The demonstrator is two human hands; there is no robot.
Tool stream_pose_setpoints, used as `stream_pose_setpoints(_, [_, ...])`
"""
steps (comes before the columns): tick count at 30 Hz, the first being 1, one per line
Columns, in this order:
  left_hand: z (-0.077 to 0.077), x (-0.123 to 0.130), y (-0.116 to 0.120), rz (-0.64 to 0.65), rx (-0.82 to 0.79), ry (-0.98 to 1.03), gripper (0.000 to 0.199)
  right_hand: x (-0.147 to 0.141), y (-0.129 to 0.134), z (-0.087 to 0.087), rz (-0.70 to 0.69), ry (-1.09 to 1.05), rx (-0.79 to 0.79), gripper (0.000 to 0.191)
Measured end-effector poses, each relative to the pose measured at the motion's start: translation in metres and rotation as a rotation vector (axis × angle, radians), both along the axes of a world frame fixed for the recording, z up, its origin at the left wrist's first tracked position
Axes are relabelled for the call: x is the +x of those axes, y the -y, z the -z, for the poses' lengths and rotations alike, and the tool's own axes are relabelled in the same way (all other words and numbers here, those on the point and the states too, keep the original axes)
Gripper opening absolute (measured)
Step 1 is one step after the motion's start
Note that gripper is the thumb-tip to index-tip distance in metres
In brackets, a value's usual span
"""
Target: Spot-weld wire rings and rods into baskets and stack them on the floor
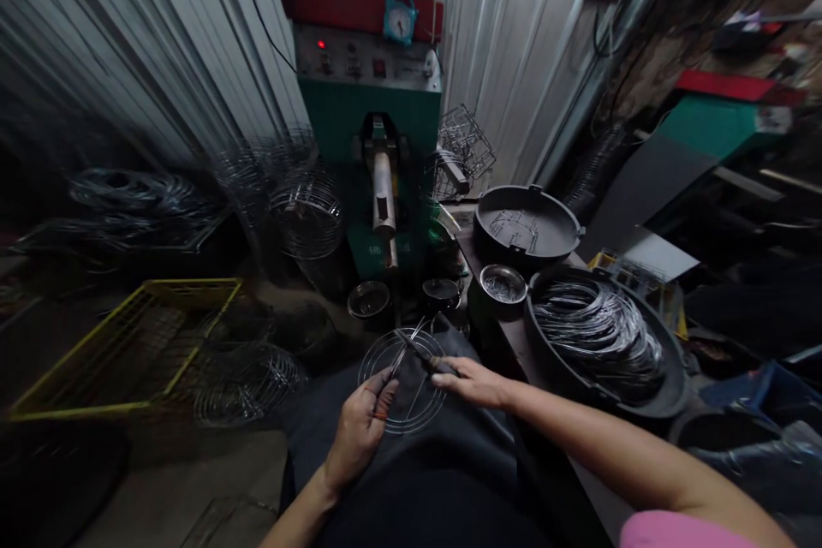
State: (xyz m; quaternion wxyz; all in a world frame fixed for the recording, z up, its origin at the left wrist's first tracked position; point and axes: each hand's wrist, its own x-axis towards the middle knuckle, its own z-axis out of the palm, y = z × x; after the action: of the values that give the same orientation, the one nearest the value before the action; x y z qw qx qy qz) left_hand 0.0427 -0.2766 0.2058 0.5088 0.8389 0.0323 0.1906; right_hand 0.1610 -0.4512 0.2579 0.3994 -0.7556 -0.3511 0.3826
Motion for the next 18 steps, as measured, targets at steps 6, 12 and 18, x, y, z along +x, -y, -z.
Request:
stream_pose_setpoints(6, [-0.008, -0.001, 0.000, -0.017, -0.029, -0.024, 0.028, -0.011, -0.010, 0.040, 0.109, -0.021, 0.153, 0.051])
stream_pose_setpoints(12, [-0.008, -0.003, 0.001, -0.051, -0.058, -0.052, 0.027, -0.011, -0.016, 0.046, 0.109, 0.086, 0.196, 0.048])
stream_pose_setpoints(18, [-0.008, -0.002, 0.003, -0.024, -0.031, -0.060, 0.028, -0.010, -0.009, 0.044, 0.106, 0.065, 0.159, 0.045])
